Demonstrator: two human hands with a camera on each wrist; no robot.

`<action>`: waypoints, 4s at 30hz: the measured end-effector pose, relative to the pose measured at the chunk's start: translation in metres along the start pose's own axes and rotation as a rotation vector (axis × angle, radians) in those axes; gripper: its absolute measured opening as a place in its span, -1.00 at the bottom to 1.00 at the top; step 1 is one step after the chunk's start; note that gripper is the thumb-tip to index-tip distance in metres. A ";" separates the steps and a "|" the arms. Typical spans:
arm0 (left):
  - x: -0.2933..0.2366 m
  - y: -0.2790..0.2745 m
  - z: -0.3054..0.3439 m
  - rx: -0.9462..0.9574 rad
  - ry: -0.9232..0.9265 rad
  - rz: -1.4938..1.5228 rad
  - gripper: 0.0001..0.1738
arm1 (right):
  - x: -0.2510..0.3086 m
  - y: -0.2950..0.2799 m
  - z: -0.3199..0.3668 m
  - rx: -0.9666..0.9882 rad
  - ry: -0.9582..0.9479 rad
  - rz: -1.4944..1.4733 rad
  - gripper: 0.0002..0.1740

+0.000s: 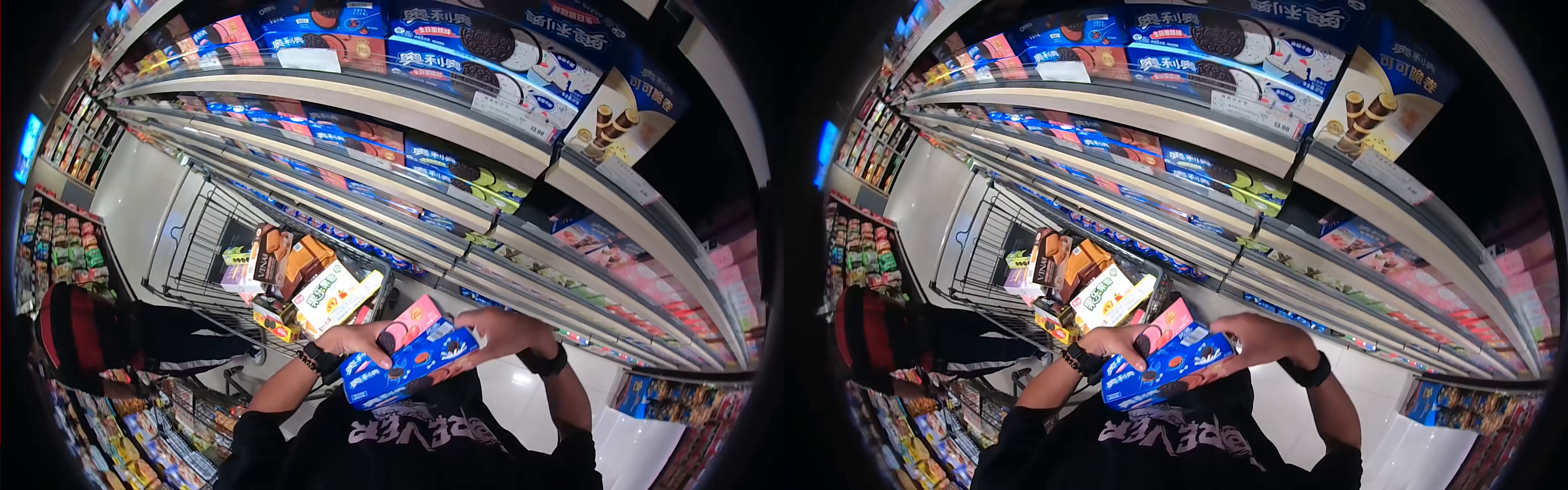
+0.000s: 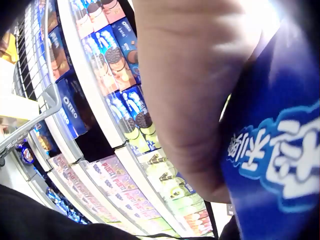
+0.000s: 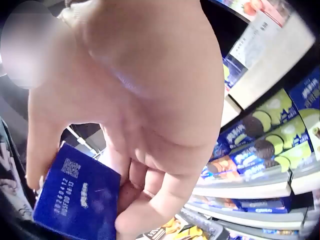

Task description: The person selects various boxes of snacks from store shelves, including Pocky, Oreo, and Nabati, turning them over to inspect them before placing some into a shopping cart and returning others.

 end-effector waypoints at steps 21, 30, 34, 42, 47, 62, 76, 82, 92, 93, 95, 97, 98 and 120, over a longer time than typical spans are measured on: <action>0.015 -0.125 0.040 -0.677 0.225 0.413 -0.42 | 0.067 -0.138 0.012 -1.304 -0.225 0.308 -0.36; 0.040 -0.162 0.063 -0.620 0.266 0.410 -0.50 | 0.088 -0.136 -0.042 -1.444 -0.241 0.309 -0.42; 0.054 -0.165 0.060 -0.580 0.250 0.444 -0.46 | 0.086 -0.144 -0.062 -1.456 -0.010 0.243 -0.41; 0.074 -0.157 0.064 -0.588 0.306 0.479 -0.43 | 0.096 -0.173 -0.099 -1.480 -0.052 0.366 -0.57; 0.093 -0.161 0.078 -0.625 0.281 0.540 -0.43 | 0.089 -0.193 -0.110 -1.495 0.041 0.474 -0.63; 0.067 -0.173 0.100 -0.720 0.421 0.595 -0.57 | 0.076 -0.218 -0.144 -1.237 0.254 0.422 -0.54; -0.038 -0.173 0.104 -0.952 0.658 -0.112 -0.33 | 0.126 -0.150 -0.114 -1.335 -0.064 0.633 -0.45; -0.163 -0.070 0.096 -0.748 0.499 -1.437 0.01 | 0.139 -0.061 -0.119 -0.678 -0.241 0.428 -0.20; -0.269 0.027 0.125 -0.897 0.835 -2.366 -0.04 | 0.191 -0.095 -0.082 -0.964 -0.264 0.463 -0.34; -0.273 0.035 0.141 -1.013 0.968 -2.339 -0.19 | 0.208 -0.103 -0.077 -1.056 -0.324 0.502 -0.35; -0.262 0.038 0.176 -1.300 1.319 -2.158 -0.33 | 0.247 -0.121 -0.071 -1.144 -0.446 0.457 -0.39; -0.224 0.019 0.184 -1.356 1.557 -1.769 -0.35 | 0.285 -0.141 -0.074 -1.180 -0.541 0.500 -0.37; -0.201 0.005 0.171 -1.296 1.466 -1.659 -0.39 | 0.298 -0.153 -0.080 -1.219 -0.576 0.561 -0.35; 0.224 -0.148 0.151 -1.252 0.088 -1.430 -0.74 | 0.380 -0.288 -0.250 -1.364 -0.158 0.760 -0.51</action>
Point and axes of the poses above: each hand's wrist, its own z-axis away from the middle knuckle, its own y-axis out of the palm, x = y × z, the point moved 8 cm from there along -z, towards the middle knuckle, and after that the axes turned 5 degrees about y, right-handed, at the moved point
